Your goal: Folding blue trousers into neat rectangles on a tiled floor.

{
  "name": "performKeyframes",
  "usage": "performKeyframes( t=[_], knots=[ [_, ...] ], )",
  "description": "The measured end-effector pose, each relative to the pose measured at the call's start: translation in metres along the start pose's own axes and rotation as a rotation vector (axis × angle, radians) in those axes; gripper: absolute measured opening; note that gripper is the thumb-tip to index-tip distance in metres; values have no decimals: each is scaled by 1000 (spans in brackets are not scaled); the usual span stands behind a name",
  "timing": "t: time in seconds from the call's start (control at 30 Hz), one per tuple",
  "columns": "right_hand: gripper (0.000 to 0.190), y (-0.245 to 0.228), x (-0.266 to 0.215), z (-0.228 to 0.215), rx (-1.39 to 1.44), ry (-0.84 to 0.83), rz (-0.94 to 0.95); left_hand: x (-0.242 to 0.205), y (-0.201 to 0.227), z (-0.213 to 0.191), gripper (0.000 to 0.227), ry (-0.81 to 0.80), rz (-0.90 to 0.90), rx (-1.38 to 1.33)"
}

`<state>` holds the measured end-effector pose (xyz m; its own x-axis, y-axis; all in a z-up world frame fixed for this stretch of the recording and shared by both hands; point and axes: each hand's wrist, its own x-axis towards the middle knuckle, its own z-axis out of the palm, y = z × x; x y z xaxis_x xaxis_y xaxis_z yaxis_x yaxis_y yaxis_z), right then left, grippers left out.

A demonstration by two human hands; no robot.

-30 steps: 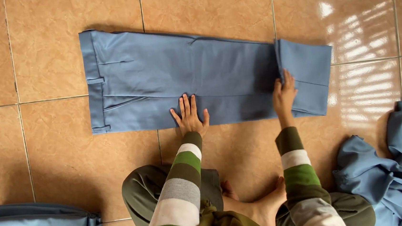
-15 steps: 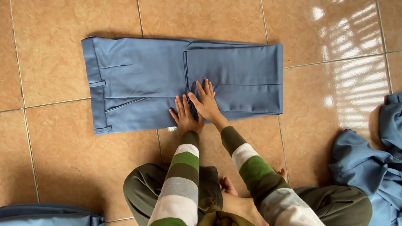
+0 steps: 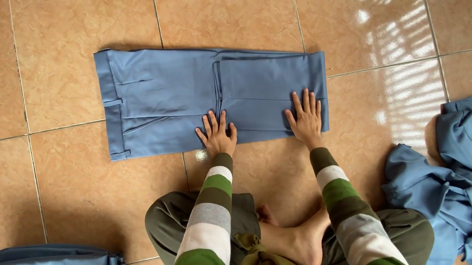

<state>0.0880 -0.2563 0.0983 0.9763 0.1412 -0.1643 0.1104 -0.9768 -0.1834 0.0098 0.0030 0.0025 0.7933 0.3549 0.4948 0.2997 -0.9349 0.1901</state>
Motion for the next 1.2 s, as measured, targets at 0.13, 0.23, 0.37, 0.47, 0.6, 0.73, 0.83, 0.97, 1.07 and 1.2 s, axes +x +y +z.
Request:
performKeyframes(
  t=[0.13, 0.23, 0.37, 0.47, 0.6, 0.73, 0.83, 0.97, 1.07, 1.2],
  knots=[
    [67, 2, -22, 12, 20, 16, 48, -2, -2, 2, 55, -10, 12, -17],
    [69, 2, -34, 19, 45, 12, 92, -4, -2, 2, 56, -30, 15, -8],
    [71, 8, -45, 27, 59, -40, 123, -12, -3, 5, 57, -120, 39, 41],
    [72, 11, -57, 27, 58, -64, 133, -27, -4, -1, 57, -145, 57, 75],
    [70, 27, -77, 32, 59, -85, 142, -59, 0, -10, 62, -158, 55, 137],
    [70, 36, -98, 25, 52, -138, 144, -93, 6, -20, 69, -240, 18, 100],
    [72, 45, -103, 29, 23, -153, 150, -97, 11, -31, 73, -312, -3, 64],
    [72, 37, -102, 24, 32, -155, 201, -74, 20, -60, 77, -211, 48, -316],
    [75, 18, -93, 38, -18, -101, 219, -78, 26, -55, 77, -206, 160, -312],
    [72, -51, -104, 38, 22, -62, -68, -85, 26, -46, 80, -312, 131, -202]
  ],
)
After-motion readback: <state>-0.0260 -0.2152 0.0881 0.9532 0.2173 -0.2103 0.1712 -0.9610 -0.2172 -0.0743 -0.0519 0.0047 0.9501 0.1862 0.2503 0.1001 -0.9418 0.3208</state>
